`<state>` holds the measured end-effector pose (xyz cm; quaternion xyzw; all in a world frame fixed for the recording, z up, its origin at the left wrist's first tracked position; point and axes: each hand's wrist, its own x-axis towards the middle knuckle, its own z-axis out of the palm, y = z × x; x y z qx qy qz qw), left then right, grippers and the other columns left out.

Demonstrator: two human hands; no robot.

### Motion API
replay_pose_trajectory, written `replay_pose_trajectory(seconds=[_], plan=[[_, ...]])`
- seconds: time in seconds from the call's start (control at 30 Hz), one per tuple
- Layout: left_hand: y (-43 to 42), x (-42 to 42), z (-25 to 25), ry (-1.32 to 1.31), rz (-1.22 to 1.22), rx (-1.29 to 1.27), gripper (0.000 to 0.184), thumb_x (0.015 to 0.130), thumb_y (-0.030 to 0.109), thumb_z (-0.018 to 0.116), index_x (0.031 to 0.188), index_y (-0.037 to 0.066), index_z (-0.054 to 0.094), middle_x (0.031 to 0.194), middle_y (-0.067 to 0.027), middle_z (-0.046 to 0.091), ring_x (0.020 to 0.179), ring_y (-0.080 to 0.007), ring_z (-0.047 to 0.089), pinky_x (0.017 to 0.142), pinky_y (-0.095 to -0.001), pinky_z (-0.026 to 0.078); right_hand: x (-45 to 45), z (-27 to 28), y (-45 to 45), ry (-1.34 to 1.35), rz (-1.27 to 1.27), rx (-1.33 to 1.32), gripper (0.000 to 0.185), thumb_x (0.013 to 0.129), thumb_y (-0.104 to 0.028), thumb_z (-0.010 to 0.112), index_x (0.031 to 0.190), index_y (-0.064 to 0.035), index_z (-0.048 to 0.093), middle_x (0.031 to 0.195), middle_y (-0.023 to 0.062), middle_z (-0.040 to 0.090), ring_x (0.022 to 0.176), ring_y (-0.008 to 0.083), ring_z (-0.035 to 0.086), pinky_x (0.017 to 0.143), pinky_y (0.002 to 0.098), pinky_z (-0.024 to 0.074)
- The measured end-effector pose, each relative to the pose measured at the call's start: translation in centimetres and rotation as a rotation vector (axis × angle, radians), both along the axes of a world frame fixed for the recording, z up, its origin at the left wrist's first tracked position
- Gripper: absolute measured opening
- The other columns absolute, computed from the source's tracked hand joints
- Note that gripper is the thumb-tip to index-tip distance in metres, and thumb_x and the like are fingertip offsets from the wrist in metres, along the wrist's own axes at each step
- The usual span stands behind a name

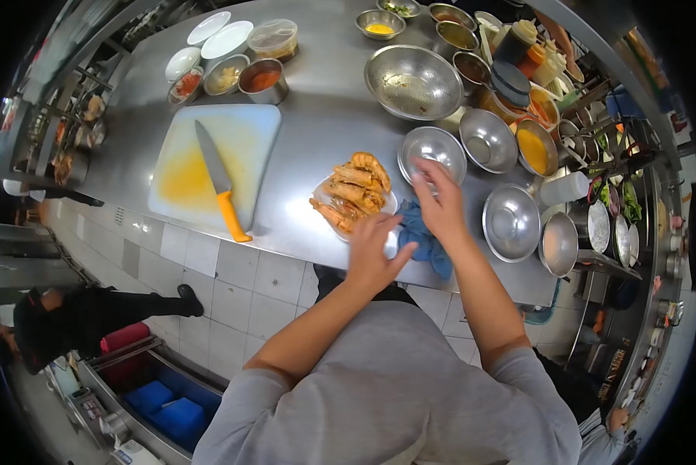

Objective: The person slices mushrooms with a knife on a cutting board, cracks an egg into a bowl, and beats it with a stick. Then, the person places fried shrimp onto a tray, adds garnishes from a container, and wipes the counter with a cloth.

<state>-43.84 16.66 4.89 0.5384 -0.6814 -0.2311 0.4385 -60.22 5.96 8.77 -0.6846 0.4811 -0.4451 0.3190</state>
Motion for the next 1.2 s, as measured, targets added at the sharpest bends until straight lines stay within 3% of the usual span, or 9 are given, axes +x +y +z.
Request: replay_pose_trajectory(seconds=[0.03,0.13,0.3,0.37,0.5,0.6,0.8,0.93,1.2], plan=[[0.5,1.6,0.3,-0.105,0.064,-0.027,0.073,0.075,0.029,0.091,0.138,0.007,0.061,0.142,-0.0186,0.056,0.133,-0.0397,0.051,0.111,-0.0497,0.039,0.8,0.1,-0.9,0.017,0.078,0.152,0.035,0.103,-0.012,0.062,0.136,-0.0022,0.066,0.134,0.0157,0.067,0.129,0.0235,0.06,0.109,0.0356,0.0461],[-0.3,4.7,-0.9,-0.327,0.307,-0.119,0.082,0.073,0.036,0.092,0.143,0.012,0.058,0.155,-0.0159,0.046,0.146,-0.042,0.038,0.115,-0.0615,0.031,5.2,-1.7,-3.4,0.129,0.06,0.042,0.034,0.102,-0.019,0.064,0.131,-0.0025,0.069,0.129,0.0187,0.069,0.121,0.0339,0.065,0.105,0.0404,0.0501],[-6.3,6.5,-0.1,-0.558,0.119,-0.04,0.087,0.073,0.057,0.087,0.147,0.023,0.056,0.16,-0.0139,0.041,0.153,-0.0441,0.028,0.113,-0.0762,0.021,8.3,-5.5,-6.7,0.224,0.005,-0.056,0.035,0.1,-0.023,0.064,0.129,-0.0035,0.071,0.127,0.0207,0.07,0.117,0.0397,0.066,0.105,0.045,0.0509],[-7.1,7.0,-0.3,-0.605,0.087,-0.005,0.089,0.072,0.063,0.084,0.144,0.017,0.059,0.157,-0.013,0.044,0.151,-0.0433,0.031,0.109,-0.078,0.024,7.5,-4.5,-7.1,0.273,0.151,0.335,0.039,0.098,-0.024,0.066,0.132,-0.0043,0.07,0.134,0.0224,0.067,0.124,0.0384,0.063,0.108,0.0437,0.0485],[-7.1,8.0,-1.6,-0.536,0.07,0.008,0.085,0.069,0.065,0.083,0.134,0.015,0.063,0.148,-0.0128,0.05,0.147,-0.0432,0.036,0.109,-0.0787,0.025,7.0,-4.7,-5.4,0.234,0.124,0.35,0.037,0.097,-0.026,0.067,0.126,-0.0046,0.071,0.131,0.0221,0.066,0.122,0.0384,0.062,0.107,0.0445,0.0484],[-7.3,8.5,-2.0,-0.481,0.06,-0.108,0.078,0.07,0.059,0.084,0.128,0.011,0.063,0.141,-0.0126,0.052,0.143,-0.0435,0.041,0.11,-0.0759,0.028,7.9,-7.3,-2.2,0.235,-0.093,0.079,0.029,0.101,-0.028,0.063,0.113,-0.0027,0.069,0.117,0.0204,0.063,0.114,0.0399,0.06,0.099,0.0465,0.0492],[-9.1,10.7,-3.3,-0.198,-0.202,-0.252,0.074,0.073,0.049,0.083,0.128,0.005,0.06,0.142,-0.0232,0.052,0.146,-0.049,0.04,0.119,-0.0596,0.033,7.7,-8.0,-1.8,0.182,-0.166,-0.015,0.037,0.11,-0.029,0.05,0.123,0.0002,0.068,0.128,0.0233,0.064,0.12,0.0421,0.06,0.104,0.0452,0.0476],[-8.3,10.5,-4.5,-0.14,-0.073,-0.166,0.089,0.075,0.051,0.084,0.142,0.003,0.053,0.152,-0.0302,0.045,0.148,-0.0532,0.037,0.121,-0.0581,0.033,7.0,-7.6,-2.1,0.118,-0.09,0.193,0.051,0.115,-0.039,0.037,0.134,-0.0016,0.067,0.135,0.0226,0.066,0.126,0.0385,0.062,0.109,0.0421,0.0458],[-10.4,11.3,-3.8,-0.332,-0.222,-0.216,0.127,0.06,0.072,0.088,0.157,0.005,0.042,0.16,-0.0315,0.037,0.148,-0.0524,0.037,0.122,-0.0582,0.033,8.5,-7.9,-2.9,0.219,-0.194,0.232,0.052,0.113,-0.04,0.04,0.138,-0.0012,0.063,0.135,0.025,0.066,0.128,0.0425,0.06,0.111,0.0461,0.0457]])
